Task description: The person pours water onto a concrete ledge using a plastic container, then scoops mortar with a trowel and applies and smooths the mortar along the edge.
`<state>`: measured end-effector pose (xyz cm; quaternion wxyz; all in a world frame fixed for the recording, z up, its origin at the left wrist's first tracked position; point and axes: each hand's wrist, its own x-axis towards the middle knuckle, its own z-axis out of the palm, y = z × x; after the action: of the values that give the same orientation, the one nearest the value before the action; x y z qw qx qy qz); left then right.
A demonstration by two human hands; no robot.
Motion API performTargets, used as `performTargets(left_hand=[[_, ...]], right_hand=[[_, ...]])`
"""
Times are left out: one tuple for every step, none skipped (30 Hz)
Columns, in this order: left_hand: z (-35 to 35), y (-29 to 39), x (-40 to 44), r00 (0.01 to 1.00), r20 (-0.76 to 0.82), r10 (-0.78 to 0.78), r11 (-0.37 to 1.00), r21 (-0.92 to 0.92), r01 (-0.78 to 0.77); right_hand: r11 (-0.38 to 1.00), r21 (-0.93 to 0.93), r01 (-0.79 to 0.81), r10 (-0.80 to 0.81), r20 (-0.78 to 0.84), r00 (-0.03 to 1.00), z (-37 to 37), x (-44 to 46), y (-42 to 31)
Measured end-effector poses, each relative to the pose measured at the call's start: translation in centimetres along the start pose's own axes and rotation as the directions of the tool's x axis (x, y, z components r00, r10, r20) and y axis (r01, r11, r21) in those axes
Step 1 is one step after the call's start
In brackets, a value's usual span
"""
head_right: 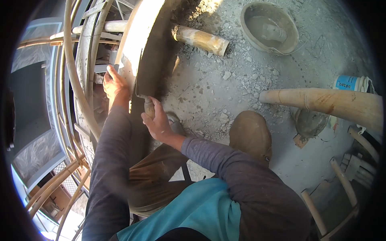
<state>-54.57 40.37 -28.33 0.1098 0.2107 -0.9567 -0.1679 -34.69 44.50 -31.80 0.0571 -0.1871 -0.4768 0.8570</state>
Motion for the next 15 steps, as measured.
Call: performTargets(left_hand=[[-0.1,0.1,-0.1,1.000,0.004,-0.007,1.000,-0.003,0.007],[-0.2,0.1,-0.2,1.000,0.010,-0.013,1.000,-0.004,0.013],[-0.2,0.2,-0.3,1.000,0.012,-0.007,1.000,-0.007,0.007],[-0.2,0.2,-0.3,1.000,0.008,-0.010,1.000,-0.007,0.010],[-0.2,0.2,-0.3,1.000,0.005,-0.016,1.000,-0.004,0.016],[-0.2,0.2,-0.3,1.000,0.006,-0.014,1.000,-0.003,0.014],[-0.2,0.2,-0.2,1.000,0.004,-0.014,1.000,-0.009,0.014],[-0.1,0.2,-0.2,1.000,0.000,-0.016,1.000,-0.015,0.016],[-0.1,0.1,-0.1,1.000,0.001,-0.019,1.000,-0.011,0.019],[0.0,0.0,0.0,1.000,-0.002,-0.016,1.000,-0.017,0.016],[0.1,-0.1,0.0,1.000,-0.003,-0.013,1.000,-0.024,0.013],[0.2,-0.2,0.0,1.000,0.000,-0.015,1.000,-0.023,0.015],[0.2,-0.2,0.1,1.000,-0.003,-0.015,1.000,-0.023,0.015],[0.2,-0.2,0.1,1.000,-0.005,-0.013,1.000,-0.022,0.013],[0.1,-0.1,0.1,1.000,0.001,-0.018,1.000,-0.024,0.018]], right_hand=[[1.000,0.003,0.003,-0.003,-0.003,1.000,-0.1,-0.2,0.1],[0.988,0.089,-0.125,0.132,-0.070,0.989,-0.2,-0.4,0.0],[0.954,0.181,-0.240,0.264,-0.125,0.956,-0.4,-0.3,-0.1],[0.955,0.182,-0.235,0.260,-0.129,0.957,-0.5,0.1,-0.1],[0.897,0.247,-0.367,0.407,-0.133,0.904,-0.7,0.6,-0.3],[0.814,0.313,-0.489,0.546,-0.125,0.829,-0.9,1.2,-0.4],[0.759,0.378,-0.530,0.596,-0.076,0.800,-1.0,2.0,0.3],[0.758,0.378,-0.532,0.598,-0.075,0.798,-1.1,2.8,0.0],[0.781,0.357,-0.513,0.570,-0.072,0.818,-1.1,3.5,-0.7],[0.803,0.335,-0.493,0.543,-0.069,0.837,-1.1,4.2,-1.4],[0.860,0.287,-0.422,0.466,-0.102,0.879,-1.1,4.9,-2.1],[0.859,0.286,-0.425,0.468,-0.105,0.877,-1.0,5.4,-3.3],[0.909,0.173,-0.378,0.400,-0.117,0.909,-1.0,5.9,-4.7],[0.944,0.059,-0.325,0.330,-0.123,0.936,-1.0,6.0,-5.6],[0.966,0.041,-0.256,0.258,-0.086,0.962,-1.0,5.9,-6.0]])
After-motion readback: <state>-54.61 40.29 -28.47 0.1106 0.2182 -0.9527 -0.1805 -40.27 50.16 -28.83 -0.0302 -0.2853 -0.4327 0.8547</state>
